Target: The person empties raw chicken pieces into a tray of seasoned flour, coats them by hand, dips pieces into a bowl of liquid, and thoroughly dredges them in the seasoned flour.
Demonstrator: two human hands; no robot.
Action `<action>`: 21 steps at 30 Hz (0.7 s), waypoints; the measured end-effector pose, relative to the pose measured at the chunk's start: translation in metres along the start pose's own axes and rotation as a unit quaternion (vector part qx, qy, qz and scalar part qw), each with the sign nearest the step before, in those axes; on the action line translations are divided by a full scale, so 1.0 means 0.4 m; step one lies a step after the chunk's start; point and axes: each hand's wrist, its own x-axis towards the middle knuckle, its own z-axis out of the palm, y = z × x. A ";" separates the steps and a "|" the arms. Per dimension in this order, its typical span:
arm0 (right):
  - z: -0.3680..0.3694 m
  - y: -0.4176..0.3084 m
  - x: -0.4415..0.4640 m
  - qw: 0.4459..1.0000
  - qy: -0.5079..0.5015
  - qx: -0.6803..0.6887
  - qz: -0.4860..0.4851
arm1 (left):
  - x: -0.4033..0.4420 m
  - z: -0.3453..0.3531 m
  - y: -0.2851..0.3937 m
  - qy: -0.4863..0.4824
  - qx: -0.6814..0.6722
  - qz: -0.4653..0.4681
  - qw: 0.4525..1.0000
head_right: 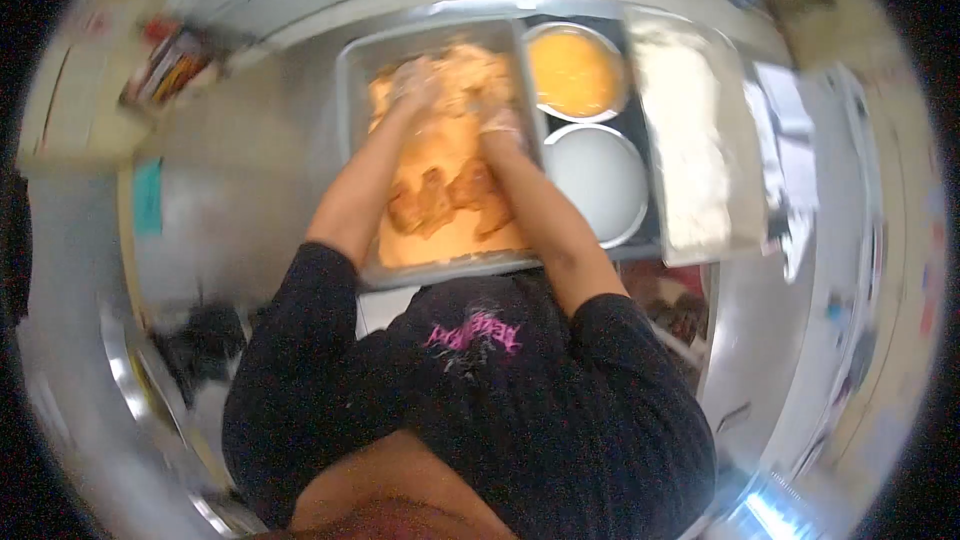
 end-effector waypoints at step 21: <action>-0.088 -0.065 0.087 0.983 -0.119 0.136 -0.042 | -0.266 -0.213 0.002 0.008 -0.041 0.157 0.987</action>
